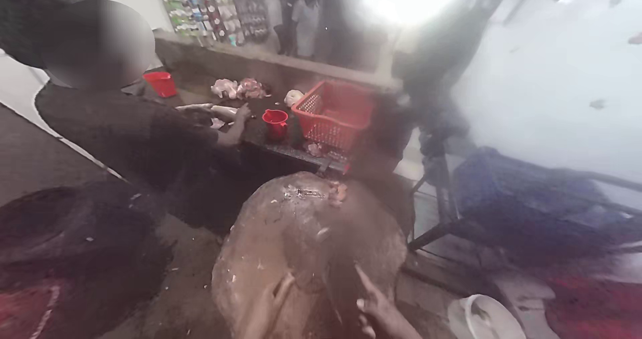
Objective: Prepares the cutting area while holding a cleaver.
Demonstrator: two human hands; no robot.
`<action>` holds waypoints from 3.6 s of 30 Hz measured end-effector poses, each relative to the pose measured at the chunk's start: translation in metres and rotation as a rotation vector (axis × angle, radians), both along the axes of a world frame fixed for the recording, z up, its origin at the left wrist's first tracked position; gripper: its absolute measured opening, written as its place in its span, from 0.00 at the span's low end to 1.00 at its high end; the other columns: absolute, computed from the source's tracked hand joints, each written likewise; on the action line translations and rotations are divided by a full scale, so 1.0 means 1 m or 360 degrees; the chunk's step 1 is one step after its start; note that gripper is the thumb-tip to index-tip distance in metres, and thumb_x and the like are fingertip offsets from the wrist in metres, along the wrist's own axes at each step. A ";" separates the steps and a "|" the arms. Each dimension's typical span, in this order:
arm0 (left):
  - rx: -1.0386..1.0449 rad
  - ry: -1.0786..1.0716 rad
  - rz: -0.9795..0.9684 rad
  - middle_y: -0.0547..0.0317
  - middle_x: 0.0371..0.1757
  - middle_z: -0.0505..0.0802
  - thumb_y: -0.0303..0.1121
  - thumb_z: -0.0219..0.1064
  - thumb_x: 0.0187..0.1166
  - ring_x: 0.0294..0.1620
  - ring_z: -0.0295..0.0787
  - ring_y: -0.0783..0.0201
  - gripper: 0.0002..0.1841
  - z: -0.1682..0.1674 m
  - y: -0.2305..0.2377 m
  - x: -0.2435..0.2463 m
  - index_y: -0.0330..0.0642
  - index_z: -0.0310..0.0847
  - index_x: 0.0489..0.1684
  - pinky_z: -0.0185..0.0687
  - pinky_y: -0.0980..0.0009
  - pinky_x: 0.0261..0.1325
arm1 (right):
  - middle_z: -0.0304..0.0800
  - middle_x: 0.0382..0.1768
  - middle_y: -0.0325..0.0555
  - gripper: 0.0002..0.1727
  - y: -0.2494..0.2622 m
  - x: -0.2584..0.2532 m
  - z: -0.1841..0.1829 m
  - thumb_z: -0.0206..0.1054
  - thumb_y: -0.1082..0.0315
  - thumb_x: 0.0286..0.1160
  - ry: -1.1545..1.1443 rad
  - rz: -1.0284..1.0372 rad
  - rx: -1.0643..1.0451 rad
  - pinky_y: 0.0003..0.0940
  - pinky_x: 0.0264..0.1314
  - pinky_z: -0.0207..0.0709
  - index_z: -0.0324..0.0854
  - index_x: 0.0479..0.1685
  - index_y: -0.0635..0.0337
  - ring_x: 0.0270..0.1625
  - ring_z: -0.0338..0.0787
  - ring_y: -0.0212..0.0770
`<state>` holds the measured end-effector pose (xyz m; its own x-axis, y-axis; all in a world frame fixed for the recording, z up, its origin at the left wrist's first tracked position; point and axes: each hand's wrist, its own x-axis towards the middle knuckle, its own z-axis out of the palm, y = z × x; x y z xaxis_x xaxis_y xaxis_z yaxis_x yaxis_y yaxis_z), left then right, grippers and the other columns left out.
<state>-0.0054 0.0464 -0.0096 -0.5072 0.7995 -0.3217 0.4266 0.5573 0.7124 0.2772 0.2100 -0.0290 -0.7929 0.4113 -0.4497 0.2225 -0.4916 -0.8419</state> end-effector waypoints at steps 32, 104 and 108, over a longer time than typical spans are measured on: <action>-0.0015 -0.0231 -0.0251 0.52 0.57 0.95 0.49 0.58 0.90 0.58 0.93 0.57 0.21 -0.010 -0.003 0.024 0.47 0.87 0.67 0.83 0.53 0.70 | 0.77 0.24 0.38 0.44 -0.012 0.001 -0.007 0.57 0.61 0.83 0.0090 -0.0460 -0.0307 0.31 0.18 0.77 0.34 0.95 0.30 0.17 0.76 0.33; -0.0084 0.0010 -0.0223 0.50 0.50 0.95 0.57 0.56 0.88 0.51 0.93 0.51 0.24 -0.010 0.000 -0.024 0.54 0.86 0.67 0.84 0.43 0.60 | 0.89 0.59 0.49 0.44 -0.011 0.010 0.040 0.66 0.65 0.78 -0.0108 -0.0229 0.0524 0.36 0.34 0.88 0.49 0.95 0.52 0.32 0.89 0.35; 0.0060 -0.0244 -0.0425 0.53 0.52 0.95 0.52 0.58 0.89 0.53 0.93 0.58 0.21 -0.014 -0.003 0.013 0.51 0.87 0.66 0.85 0.53 0.64 | 0.86 0.34 0.46 0.47 0.016 -0.019 0.031 0.61 0.67 0.79 -0.0081 -0.0903 0.0952 0.35 0.24 0.84 0.39 0.97 0.45 0.21 0.83 0.35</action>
